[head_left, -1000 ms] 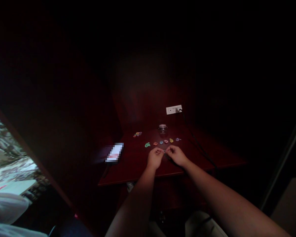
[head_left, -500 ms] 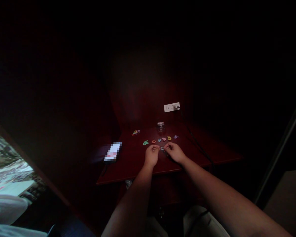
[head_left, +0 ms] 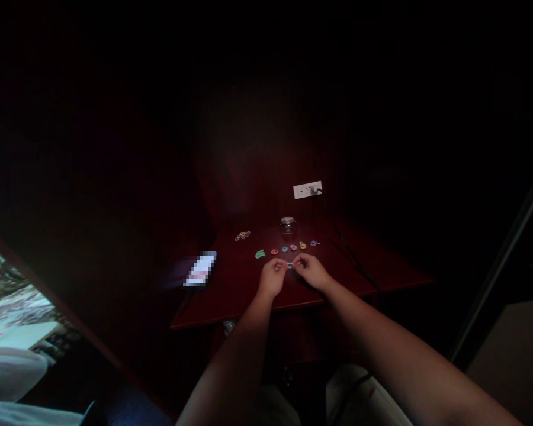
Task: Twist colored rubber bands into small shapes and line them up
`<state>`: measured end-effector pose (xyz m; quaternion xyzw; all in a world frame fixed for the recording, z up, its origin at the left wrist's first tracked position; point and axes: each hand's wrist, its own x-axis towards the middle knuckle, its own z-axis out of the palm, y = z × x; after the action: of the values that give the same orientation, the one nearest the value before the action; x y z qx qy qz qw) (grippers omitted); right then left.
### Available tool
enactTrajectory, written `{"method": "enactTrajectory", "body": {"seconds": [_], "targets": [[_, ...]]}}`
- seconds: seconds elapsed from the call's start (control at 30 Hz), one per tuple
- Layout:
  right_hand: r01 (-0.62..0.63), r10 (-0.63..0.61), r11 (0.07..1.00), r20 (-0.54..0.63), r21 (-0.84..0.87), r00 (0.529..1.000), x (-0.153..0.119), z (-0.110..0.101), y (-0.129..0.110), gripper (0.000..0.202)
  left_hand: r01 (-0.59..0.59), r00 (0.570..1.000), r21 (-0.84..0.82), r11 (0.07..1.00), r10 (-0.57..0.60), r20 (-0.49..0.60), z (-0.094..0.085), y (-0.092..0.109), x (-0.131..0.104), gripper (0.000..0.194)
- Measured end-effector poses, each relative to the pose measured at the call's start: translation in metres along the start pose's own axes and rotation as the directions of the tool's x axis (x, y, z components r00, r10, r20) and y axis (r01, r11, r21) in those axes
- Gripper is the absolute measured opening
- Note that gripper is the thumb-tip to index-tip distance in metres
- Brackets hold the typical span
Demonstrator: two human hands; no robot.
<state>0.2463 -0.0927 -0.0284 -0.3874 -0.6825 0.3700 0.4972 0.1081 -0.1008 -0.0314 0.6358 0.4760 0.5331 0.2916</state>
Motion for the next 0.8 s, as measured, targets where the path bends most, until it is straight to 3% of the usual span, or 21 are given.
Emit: {"method": "enactTrajectory", "body": {"seconds": [0.5,0.8], "targets": [[-0.019,0.017,0.999,0.044,0.031,0.999,-0.0023,-0.0023,0.0025,0.013,0.003,1.0,0.021,1.0,-0.002,-0.019,0.0033,-0.0053,0.0003,0.013],[-0.003,0.001,1.0,0.062,0.025,0.998,-0.0027,-0.0016,0.0016,0.017,0.006,0.999,-0.052,0.999,-0.007,-0.033,0.0057,-0.0057,-0.0006,0.008]]}}
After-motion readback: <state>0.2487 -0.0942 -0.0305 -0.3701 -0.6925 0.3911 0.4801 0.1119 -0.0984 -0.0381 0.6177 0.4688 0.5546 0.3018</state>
